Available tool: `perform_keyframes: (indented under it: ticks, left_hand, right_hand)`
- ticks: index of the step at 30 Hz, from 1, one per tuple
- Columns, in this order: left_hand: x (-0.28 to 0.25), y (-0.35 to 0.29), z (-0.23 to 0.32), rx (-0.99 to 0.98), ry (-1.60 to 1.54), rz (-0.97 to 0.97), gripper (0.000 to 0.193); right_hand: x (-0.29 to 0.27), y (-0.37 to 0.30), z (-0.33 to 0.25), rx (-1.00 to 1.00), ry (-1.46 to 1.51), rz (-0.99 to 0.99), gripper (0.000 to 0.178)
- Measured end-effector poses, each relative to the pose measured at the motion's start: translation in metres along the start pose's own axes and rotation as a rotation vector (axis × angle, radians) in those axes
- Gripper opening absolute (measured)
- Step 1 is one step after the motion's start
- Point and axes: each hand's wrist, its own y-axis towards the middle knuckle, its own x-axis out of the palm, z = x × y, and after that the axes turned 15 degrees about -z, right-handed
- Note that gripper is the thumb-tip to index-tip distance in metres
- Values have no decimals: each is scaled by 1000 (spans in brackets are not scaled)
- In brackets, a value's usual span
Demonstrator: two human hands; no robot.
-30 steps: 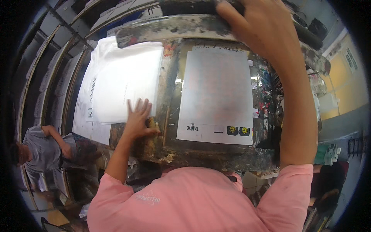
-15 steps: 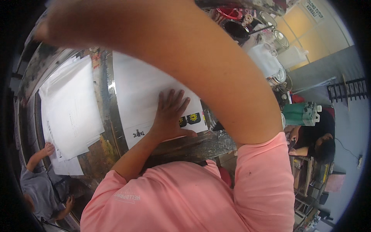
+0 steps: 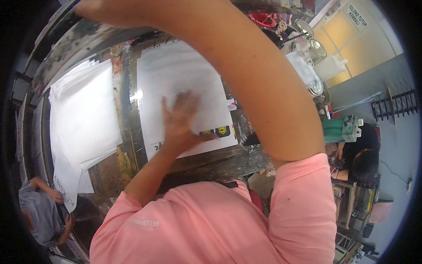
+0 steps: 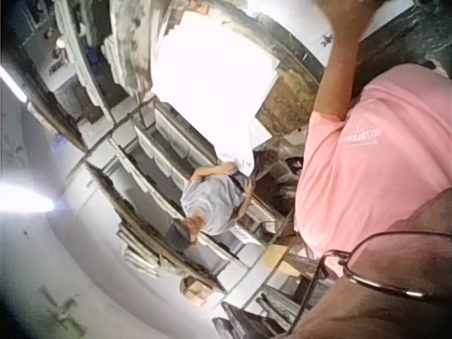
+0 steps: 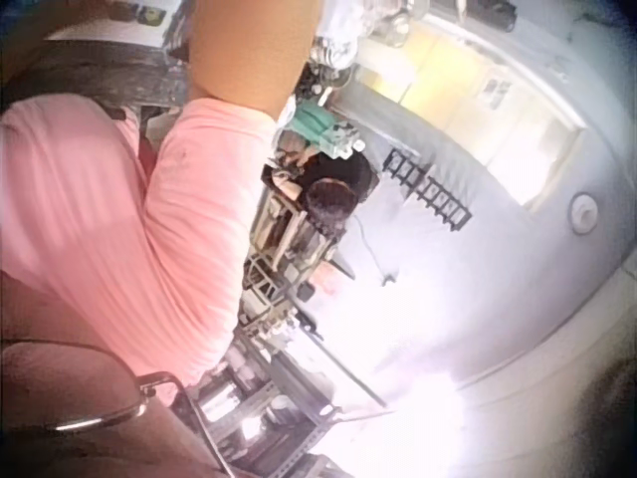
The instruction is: The person performs manual screen printing on white paper sheets using a squeegee and a screen frame. They repeatedly pull ink across the screen, lift the frame to reveal the printed text, and stack the finished sheets. A coworker is visible in the background handling other materials.
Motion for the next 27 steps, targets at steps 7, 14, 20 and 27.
perform_keyframes:
  ticks: [7, 14, 20, 27]
  left_hand:
    - [-179, -104, -62, -190, -1168, 690, 108]
    - [-67, -189, -66, -749, -383, 92, 98]
    - [-42, -208, -88, -675, 61, -10, 99]
    - [-41, -211, -90, -685, 79, -15, 96]
  right_hand:
    - [23, -92, -50, 41, -40, -259, 48]
    - [88, -223, -86, 135, 340, -981, 43]
    - [140, -268, -105, 135, 294, -849, 63]
    - [280, -176, 8, 104, 187, -554, 45]
